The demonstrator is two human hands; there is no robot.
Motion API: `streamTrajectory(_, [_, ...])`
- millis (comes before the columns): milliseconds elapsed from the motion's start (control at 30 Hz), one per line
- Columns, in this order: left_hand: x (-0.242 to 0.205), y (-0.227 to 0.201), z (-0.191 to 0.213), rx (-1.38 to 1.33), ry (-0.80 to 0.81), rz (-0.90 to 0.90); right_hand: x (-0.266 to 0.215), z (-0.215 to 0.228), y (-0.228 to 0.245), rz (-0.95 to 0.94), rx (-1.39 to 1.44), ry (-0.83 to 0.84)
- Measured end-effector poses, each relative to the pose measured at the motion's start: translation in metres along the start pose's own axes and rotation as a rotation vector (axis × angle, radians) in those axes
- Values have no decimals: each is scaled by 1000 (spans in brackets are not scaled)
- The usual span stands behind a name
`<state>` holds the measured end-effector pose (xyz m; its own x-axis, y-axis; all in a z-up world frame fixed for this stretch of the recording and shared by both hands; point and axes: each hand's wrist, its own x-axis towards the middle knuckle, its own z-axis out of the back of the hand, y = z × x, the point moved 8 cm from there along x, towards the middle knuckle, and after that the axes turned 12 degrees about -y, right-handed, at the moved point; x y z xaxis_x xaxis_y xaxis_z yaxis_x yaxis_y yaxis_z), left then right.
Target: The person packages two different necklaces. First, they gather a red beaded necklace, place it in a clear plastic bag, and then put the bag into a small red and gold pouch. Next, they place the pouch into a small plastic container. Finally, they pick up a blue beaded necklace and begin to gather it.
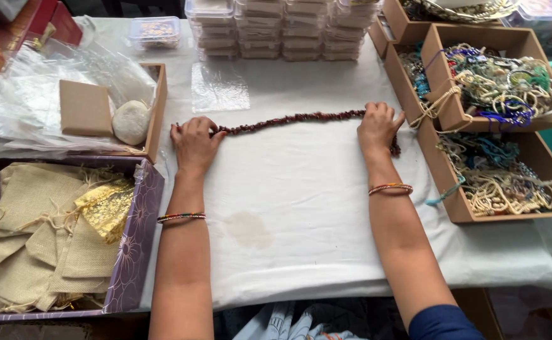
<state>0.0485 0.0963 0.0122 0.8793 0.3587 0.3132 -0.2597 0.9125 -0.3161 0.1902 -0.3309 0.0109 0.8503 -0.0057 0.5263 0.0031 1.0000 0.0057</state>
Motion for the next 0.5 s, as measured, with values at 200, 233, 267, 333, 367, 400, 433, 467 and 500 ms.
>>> streamTrajectory(200, [-19, -65, 17, -431, -310, -457, -46, 109, 151, 604, 816, -257])
streamTrajectory(233, [-36, -91, 38, -470, -389, -628, -60, 124, 173, 666, 973, -187])
streamTrajectory(267, [-55, -114, 59, -506, -467, -801, -75, 140, 194, 726, 1130, -112])
streamTrajectory(333, [-56, -112, 66, -471, -524, -804, -83, 111, 203, 555, 1242, 239])
streamTrajectory(367, [-54, -111, 73, -431, -598, -811, -90, 89, 211, 387, 1325, 581])
streamTrajectory(400, [-46, -95, 64, -432, -599, -813, -82, 76, 202, 387, 1325, 578])
streamTrajectory(433, [-30, -71, 54, -378, -598, -658, -66, 72, 186, 449, 1152, 302])
streamTrajectory(467, [-15, -46, 43, -324, -593, -503, -55, 70, 171, 501, 966, 33])
streamTrajectory(500, [-15, -45, 49, -326, -595, -502, -48, 66, 160, 503, 965, 32])
